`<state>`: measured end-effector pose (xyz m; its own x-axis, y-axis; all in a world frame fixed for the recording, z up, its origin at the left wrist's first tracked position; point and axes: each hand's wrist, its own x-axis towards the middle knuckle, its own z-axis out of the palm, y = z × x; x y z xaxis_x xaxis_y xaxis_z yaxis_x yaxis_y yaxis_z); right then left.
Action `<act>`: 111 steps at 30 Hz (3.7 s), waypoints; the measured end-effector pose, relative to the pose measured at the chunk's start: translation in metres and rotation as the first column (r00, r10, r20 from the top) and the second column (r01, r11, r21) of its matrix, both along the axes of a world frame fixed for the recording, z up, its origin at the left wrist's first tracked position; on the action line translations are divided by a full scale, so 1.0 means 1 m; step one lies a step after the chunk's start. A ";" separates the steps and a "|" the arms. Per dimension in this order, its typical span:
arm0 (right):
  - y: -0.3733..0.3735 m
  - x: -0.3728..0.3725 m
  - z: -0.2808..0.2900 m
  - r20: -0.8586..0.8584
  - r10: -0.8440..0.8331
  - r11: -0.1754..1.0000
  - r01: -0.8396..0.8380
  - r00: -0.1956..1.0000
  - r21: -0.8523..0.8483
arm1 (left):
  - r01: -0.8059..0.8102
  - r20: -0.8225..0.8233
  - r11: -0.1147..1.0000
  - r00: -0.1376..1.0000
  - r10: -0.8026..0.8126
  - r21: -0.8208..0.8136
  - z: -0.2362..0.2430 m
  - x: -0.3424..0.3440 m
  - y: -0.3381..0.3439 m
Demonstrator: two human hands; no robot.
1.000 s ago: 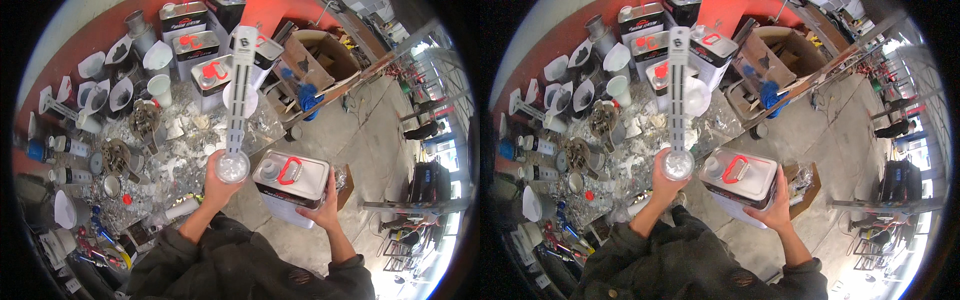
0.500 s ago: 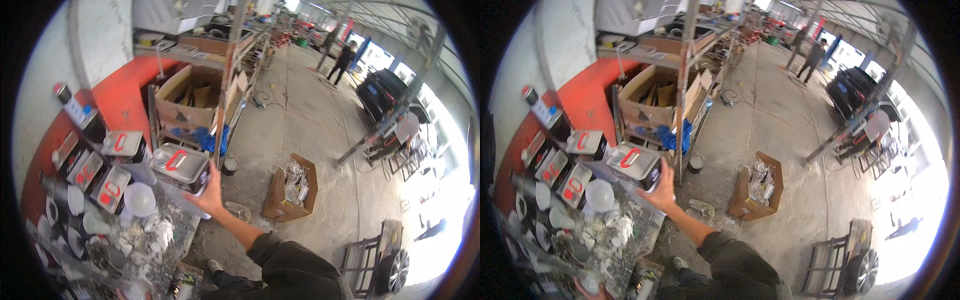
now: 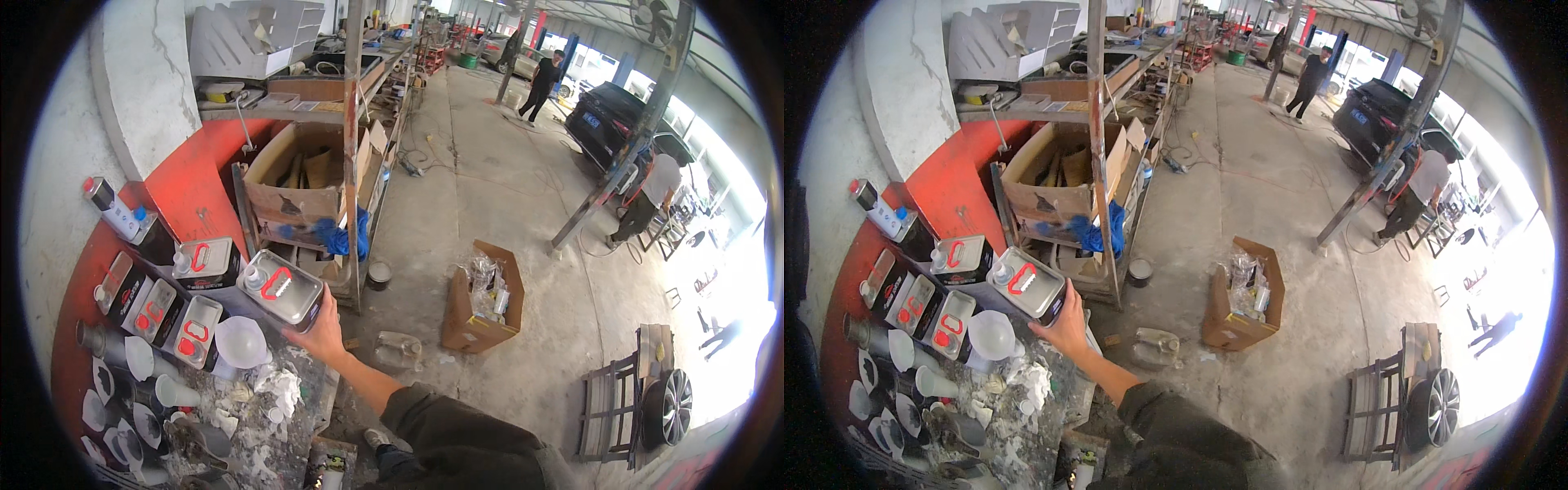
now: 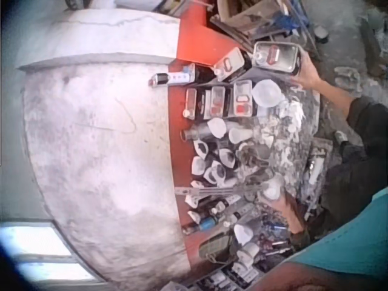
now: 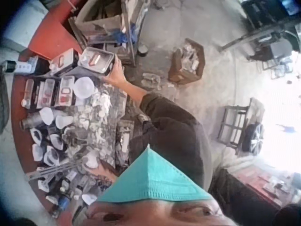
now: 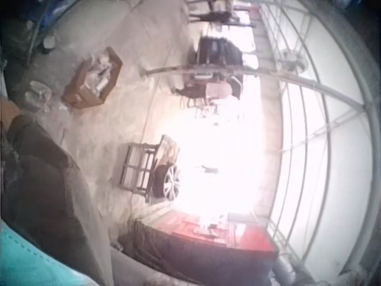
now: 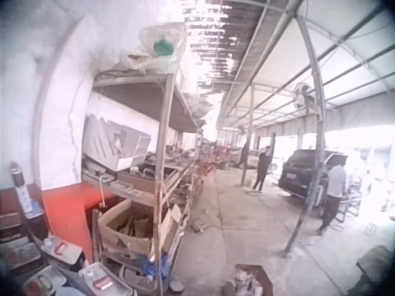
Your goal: The person pours liquid from a can into a small container using a funnel, then stirs the mixture with a metal stick. They wipe the stick with a paper towel and repeat the pouring and stirring process several times.
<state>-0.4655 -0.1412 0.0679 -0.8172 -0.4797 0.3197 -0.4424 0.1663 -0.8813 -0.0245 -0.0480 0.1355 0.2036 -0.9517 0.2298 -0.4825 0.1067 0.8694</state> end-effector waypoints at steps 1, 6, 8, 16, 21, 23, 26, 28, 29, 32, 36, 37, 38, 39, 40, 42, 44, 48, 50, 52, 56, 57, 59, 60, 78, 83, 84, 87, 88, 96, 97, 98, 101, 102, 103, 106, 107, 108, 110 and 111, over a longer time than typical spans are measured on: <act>0.006 -0.001 0.004 0.016 0.043 0.999 -0.043 0.999 0.032 | 0.019 0.097 0.999 0.995 -0.015 -0.041 -0.014 0.013 -0.006; 0.034 -0.019 0.001 0.000 0.136 0.988 -0.136 0.991 0.076 | 0.086 0.345 0.994 0.937 -0.056 -0.072 -0.022 0.027 -0.014; 0.043 -0.002 0.016 -0.048 0.065 0.994 -0.060 0.997 0.093 | 0.157 0.112 0.981 0.983 -0.144 -0.113 -0.020 0.030 -0.008; 0.058 0.147 0.153 -0.039 0.635 0.709 -0.602 0.772 -0.368 | 0.294 -0.021 0.955 0.955 -0.294 -0.038 -0.006 0.060 0.012; 0.072 0.230 0.208 -0.040 0.951 0.293 -0.934 0.307 -0.203 | 0.431 0.097 0.875 0.902 -0.420 -0.221 -0.034 0.067 0.012; 0.059 0.248 0.211 -0.158 0.951 0.265 -0.964 0.267 -0.033 | 0.500 0.224 0.815 0.865 -0.450 -0.293 -0.049 0.080 -0.001; 0.031 0.292 0.208 -0.304 0.945 0.190 -0.957 0.118 0.220 | 0.476 0.237 0.857 0.871 -0.430 -0.197 -0.054 0.092 0.004; 0.020 0.305 0.205 -0.322 0.944 0.138 -0.973 0.073 0.185 | 0.536 -0.548 0.837 0.668 -0.503 -0.114 -0.044 0.085 0.017; 0.021 0.311 0.210 -0.349 0.936 0.105 -0.980 0.039 0.171 | 0.513 -0.288 0.845 0.795 -0.533 -0.150 -0.059 0.106 0.016; 0.034 0.308 0.242 -0.288 0.957 -0.007 -0.994 -0.037 0.105 | 0.451 -0.136 0.891 0.887 -0.441 0.055 -0.016 0.102 0.028; 0.021 0.331 0.273 -0.309 0.922 -0.169 -0.961 -0.233 0.219 | 0.520 -0.549 0.853 0.727 -0.413 0.047 0.027 0.091 0.019; 0.011 0.339 0.277 -0.295 0.915 -0.210 -0.949 -0.275 0.234 | 0.482 -0.563 0.875 0.735 -0.378 0.041 0.031 0.094 0.012; 0.014 0.351 0.278 -0.276 0.905 -0.260 -0.935 -0.323 0.243 | 0.435 -0.575 0.900 0.747 -0.333 0.043 0.035 0.101 0.022; 0.012 0.357 0.277 -0.262 0.899 -0.279 -0.921 -0.350 0.271 | 0.413 -0.597 0.910 0.737 -0.317 0.027 0.035 0.104 0.020; 0.011 0.360 0.275 -0.285 0.889 -0.269 -0.912 -0.359 0.309 | 0.381 -0.591 0.925 0.749 -0.298 0.016 0.035 0.106 0.018; 0.037 0.387 0.273 -0.325 0.876 -0.205 -0.885 -0.356 0.418 | 0.351 -0.607 0.936 0.738 -0.295 -0.028 0.029 0.126 0.035; 0.040 0.394 0.270 -0.369 0.865 -0.185 -0.900 -0.340 0.396 | 0.280 -0.612 0.959 0.750 -0.251 -0.050 0.029 0.128 0.035; 0.040 0.402 0.262 -0.337 0.880 -0.210 -0.910 -0.335 0.357 | 0.184 -0.616 0.981 0.766 -0.184 -0.065 0.035 0.136 0.034; 0.043 0.414 0.262 -0.280 0.912 -0.218 -0.931 -0.301 0.294 | 0.151 -0.635 0.986 0.755 -0.162 -0.072 0.037 0.143 0.034; 0.039 0.426 0.269 -0.323 0.897 -0.221 -0.938 -0.303 0.266 | 0.123 -0.606 0.990 0.784 -0.135 -0.063 0.050 0.155 0.037; 0.029 0.455 0.299 -0.399 0.880 -0.203 -0.963 -0.258 0.175 | 0.077 -0.579 0.993 0.808 -0.112 -0.086 0.068 0.182 0.042; 0.027 0.464 0.306 -0.410 0.875 -0.202 -0.964 -0.257 0.173 | 0.073 -0.608 0.994 0.787 -0.105 -0.078 0.072 0.191 0.043; 0.018 0.481 0.319 -0.460 0.839 -0.198 -0.951 -0.290 0.239 | 0.066 -0.567 0.995 0.818 -0.095 -0.071 0.086 0.210 0.043; 0.015 0.489 0.319 -0.414 0.858 -0.225 -0.947 -0.304 0.230 | 0.052 -0.572 0.995 0.815 -0.090 -0.082 0.092 0.218 0.044; -0.003 0.576 0.294 -0.200 0.928 -0.313 -0.949 -0.315 0.043 | -0.018 -0.578 1.000 0.816 0.003 -0.020 0.096 0.308 0.037; -0.005 0.588 0.262 -0.188 0.944 -0.280 -0.960 -0.271 -0.022 | -0.025 -0.573 0.999 0.820 0.000 -0.036 0.095 0.314 0.032; -0.001 0.590 0.261 -0.156 0.952 -0.273 -0.961 -0.263 -0.044 | -0.025 -0.572 0.999 0.820 -0.001 -0.037 0.094 0.316 0.031; 0.005 0.595 0.263 -0.064 0.984 -0.171 -0.978 -0.164 -0.119 | -0.014 -0.599 0.999 0.801 -0.008 -0.032 0.091 0.318 0.030; 0.005 0.595 0.266 -0.034 0.992 -0.121 -0.982 -0.117 -0.142 | -0.009 -0.582 0.999 0.813 -0.011 -0.032 0.091 0.318 0.029; -0.039 0.562 0.258 0.119 0.984 0.167 -0.923 0.133 -0.347 | -0.045 -0.340 0.999 0.939 0.043 0.000 0.091 0.334 0.023; -0.044 0.555 0.251 0.149 0.975 0.205 -0.918 0.163 -0.339 | -0.053 -0.375 0.999 0.926 0.046 -0.008 0.088 0.336 0.020; -0.047 0.550 0.243 0.178 0.965 0.243 -0.912 0.192 -0.330 | -0.061 -0.333 0.998 0.941 0.059 0.005 0.084 0.339 0.019; -0.048 0.544 0.226 0.241 0.953 0.266 -0.887 0.184 -0.376 | -0.091 -0.195 0.995 0.976 0.098 0.041 0.076 0.347 0.015; -0.049 0.542 0.218 0.256 0.946 0.287 -0.883 0.200 -0.371 | -0.103 -0.148 0.993 0.983 0.110 0.054 0.074 0.348 0.014; -0.049 0.541 0.212 0.270 0.939 0.307 -0.875 0.214 -0.374 | -0.114 -0.100 0.991 0.988 0.120 0.066 0.073 0.349 0.013; -0.048 0.534 0.197 0.322 0.914 0.354 -0.871 0.246 -0.340 | -0.134 0.154 0.991 0.980 0.130 0.017 0.082 0.347 0.011; -0.049 0.531 0.191 0.337 0.911 0.354 -0.870 0.238 -0.343 | -0.140 0.173 0.990 0.975 0.137 0.007 0.080 0.347 0.010; -0.048 0.531 0.188 0.346 0.908 0.358 -0.868 0.237 -0.344 | -0.149 0.193 0.989 0.970 0.148 -0.005 0.077 0.349 0.009; -0.045 0.531 0.184 0.364 0.901 0.367 -0.863 0.237 -0.346 | -0.160 0.224 0.987 0.962 0.158 -0.011 0.076 0.349 0.009; -0.045 0.530 0.179 0.361 0.908 0.346 -0.867 0.213 -0.359 | -0.162 0.235 0.987 0.959 0.160 -0.007 0.077 0.347 0.009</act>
